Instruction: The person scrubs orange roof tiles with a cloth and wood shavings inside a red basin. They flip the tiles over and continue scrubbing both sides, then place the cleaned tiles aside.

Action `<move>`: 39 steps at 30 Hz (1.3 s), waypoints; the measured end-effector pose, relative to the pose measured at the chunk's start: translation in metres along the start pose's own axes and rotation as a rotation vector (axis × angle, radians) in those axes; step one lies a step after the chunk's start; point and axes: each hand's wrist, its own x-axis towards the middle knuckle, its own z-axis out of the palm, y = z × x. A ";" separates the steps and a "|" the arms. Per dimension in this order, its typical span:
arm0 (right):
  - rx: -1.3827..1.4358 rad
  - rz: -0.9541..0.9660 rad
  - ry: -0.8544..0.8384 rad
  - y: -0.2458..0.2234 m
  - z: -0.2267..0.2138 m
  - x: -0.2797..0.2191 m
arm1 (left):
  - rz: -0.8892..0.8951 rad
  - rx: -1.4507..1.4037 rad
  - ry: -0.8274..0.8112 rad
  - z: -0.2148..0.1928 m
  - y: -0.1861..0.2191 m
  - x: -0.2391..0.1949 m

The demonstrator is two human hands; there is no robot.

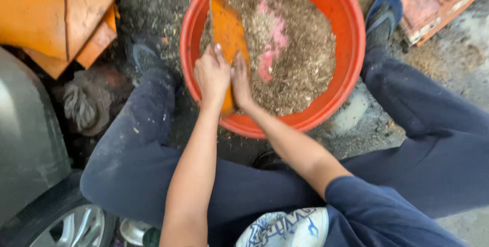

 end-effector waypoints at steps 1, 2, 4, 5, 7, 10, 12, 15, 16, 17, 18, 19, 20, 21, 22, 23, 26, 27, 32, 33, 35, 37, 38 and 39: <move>0.151 0.115 0.053 -0.002 0.002 0.014 | 0.006 -0.002 0.006 0.000 0.004 0.010; 0.302 0.232 0.100 -0.007 0.004 0.026 | 0.019 0.006 0.024 -0.002 0.008 0.017; 0.253 0.337 0.107 -0.018 0.008 0.051 | 0.051 0.014 0.064 -0.006 0.016 0.029; 0.213 0.413 0.115 -0.020 0.003 0.047 | 0.042 0.004 0.055 -0.004 0.016 0.025; -0.039 0.091 -0.014 -0.023 -0.002 0.042 | 0.024 -0.024 0.048 0.002 0.014 0.028; -0.126 -0.071 -0.063 -0.021 -0.011 0.004 | -0.009 -0.035 0.053 0.013 0.002 0.021; 0.048 0.185 -0.015 -0.022 -0.012 -0.008 | -0.033 -0.019 0.048 0.014 -0.001 0.020; 0.405 0.551 0.039 -0.025 -0.012 0.025 | -0.049 -0.007 0.044 0.008 0.018 0.037; 0.465 0.446 0.066 -0.023 -0.008 0.023 | -0.066 0.006 0.019 0.004 0.020 0.037; 0.514 0.329 0.100 -0.021 -0.013 0.030 | -0.069 -0.008 0.010 0.003 0.028 0.042; 0.314 0.202 0.061 -0.019 -0.014 0.033 | -0.071 -0.022 0.000 0.002 0.034 0.051; 0.105 0.095 0.008 -0.015 -0.013 0.016 | -0.098 -0.035 -0.013 0.003 0.033 0.048; -0.102 -0.011 -0.048 -0.013 -0.015 0.002 | -0.083 -0.047 0.004 0.007 0.034 0.052; -0.105 -0.013 -0.049 -0.013 -0.014 -0.023 | -0.081 -0.043 0.011 0.009 0.028 0.048; -0.107 -0.015 -0.050 -0.014 -0.017 -0.049 | -0.079 -0.038 0.018 0.011 0.020 0.035; -0.097 -0.060 -0.035 -0.021 -0.012 -0.040 | -0.086 -0.046 0.023 0.011 0.021 0.044; 0.289 0.298 0.024 -0.053 -0.022 -0.005 | -0.096 -0.057 0.043 0.010 0.030 0.059; 0.292 0.341 0.024 -0.062 -0.022 -0.003 | -0.101 -0.042 0.035 0.009 0.028 0.056; -0.025 -0.030 -0.014 -0.072 -0.018 -0.031 | -0.122 -0.062 0.006 0.021 0.020 0.050; -0.030 -0.023 -0.030 -0.070 -0.014 -0.038 | -0.130 -0.052 0.002 0.018 0.018 0.054; -0.040 -0.022 -0.038 -0.062 -0.007 -0.049 | -0.128 -0.047 0.000 0.011 0.016 0.055; -0.067 0.040 -0.035 -0.050 -0.017 -0.050 | -0.102 -0.057 0.006 0.003 0.020 0.058; -0.093 0.085 -0.048 -0.042 -0.031 -0.046 | -0.077 -0.056 0.001 0.002 0.022 0.057; -0.167 0.115 -0.087 -0.034 -0.047 -0.044 | -0.059 -0.053 -0.007 0.000 0.022 0.054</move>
